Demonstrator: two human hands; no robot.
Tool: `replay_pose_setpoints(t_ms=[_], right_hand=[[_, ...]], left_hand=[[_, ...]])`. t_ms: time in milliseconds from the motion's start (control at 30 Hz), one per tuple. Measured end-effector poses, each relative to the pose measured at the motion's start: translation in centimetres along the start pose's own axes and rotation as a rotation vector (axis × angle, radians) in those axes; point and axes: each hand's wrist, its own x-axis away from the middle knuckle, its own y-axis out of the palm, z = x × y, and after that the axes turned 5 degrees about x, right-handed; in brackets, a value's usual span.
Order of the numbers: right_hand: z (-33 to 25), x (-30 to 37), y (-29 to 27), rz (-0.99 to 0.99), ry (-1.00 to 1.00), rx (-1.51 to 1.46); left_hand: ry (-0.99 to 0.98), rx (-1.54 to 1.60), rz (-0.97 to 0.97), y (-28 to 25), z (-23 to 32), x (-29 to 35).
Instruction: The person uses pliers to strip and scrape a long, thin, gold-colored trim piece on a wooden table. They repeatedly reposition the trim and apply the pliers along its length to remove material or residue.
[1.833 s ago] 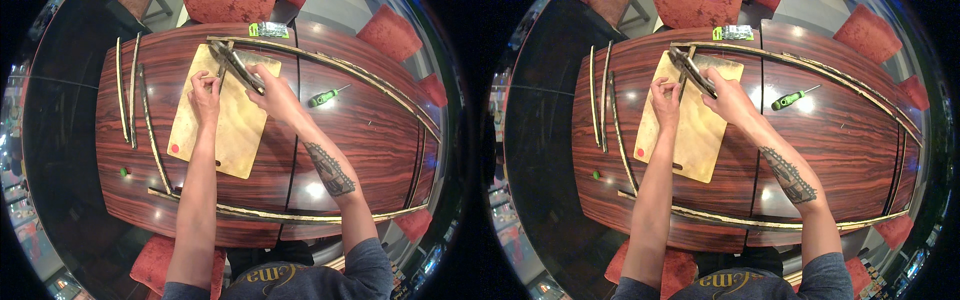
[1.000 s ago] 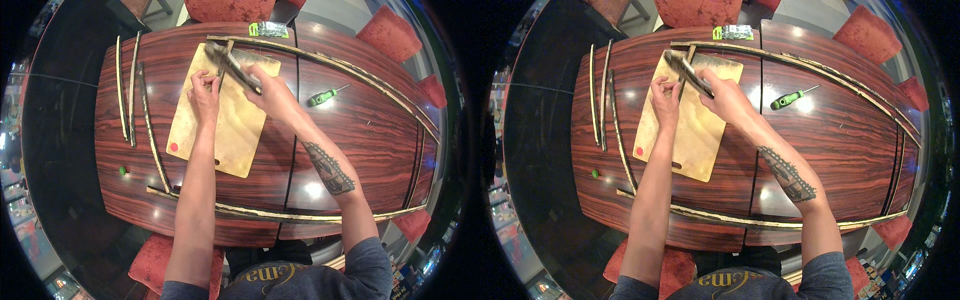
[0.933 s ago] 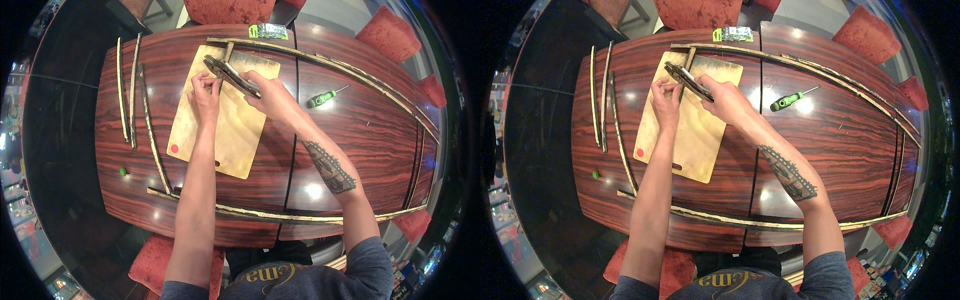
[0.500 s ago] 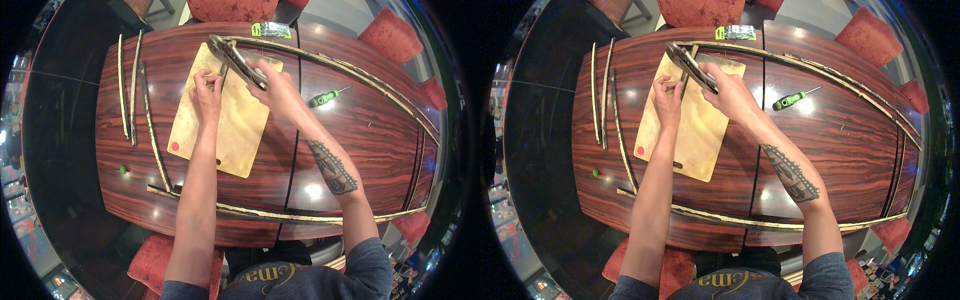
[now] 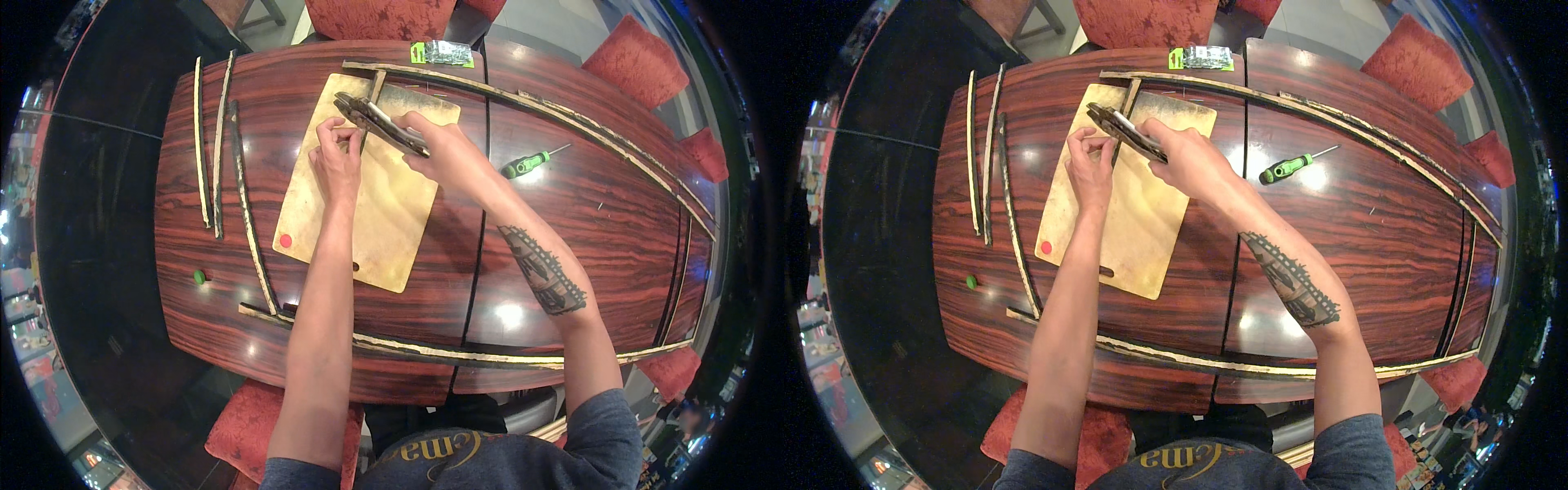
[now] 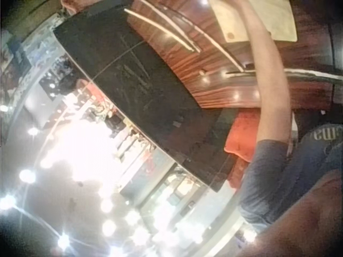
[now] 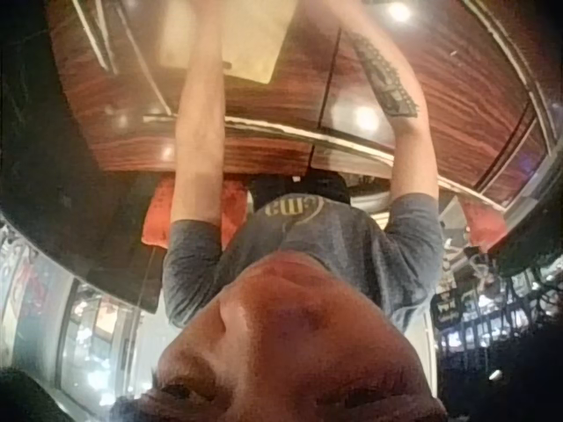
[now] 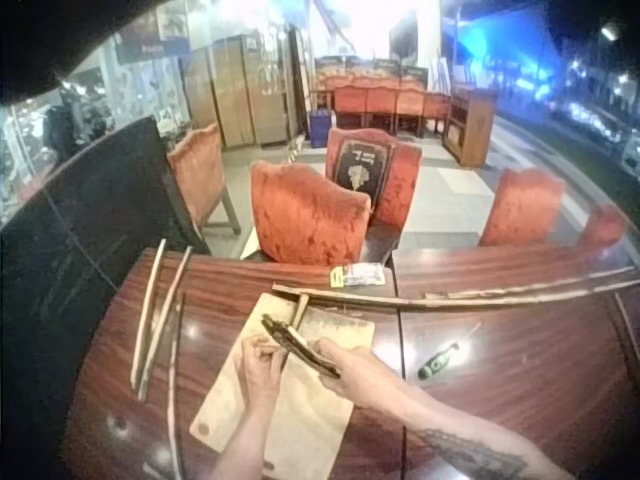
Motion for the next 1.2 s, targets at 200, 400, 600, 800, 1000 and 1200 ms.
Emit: replay_pose_setpoints(t_ms=[200,400,600,800,1000,1200], right_hand=[[-1.9,0.4,-0.2,0.141,0.099,-0.152],[-0.5,0.2,-0.1,0.031,0.012,-0.044],[-0.6,0.4,0.2,-0.059,0.055,0.011],[-0.5,0.7,0.5,0.151,0.000,-0.063],[-0.4,0.5,0.5,0.053,-0.003,-0.034],[-0.7,0.4,0.3,0.185,0.085,-0.162]], left_hand=[[-0.003,-0.043,-0.006,0.0,0.2,0.1],[-0.013,-0.032,-0.026,0.0,-0.8,-0.1],[-0.031,-0.043,-0.045,0.0,-0.7,0.2],[-0.011,-0.072,-0.043,-0.1,-0.5,0.3],[-0.010,-0.031,-0.043,-0.2,-0.8,-0.2],[-0.031,-0.075,-0.045,-0.4,-0.4,0.3]])
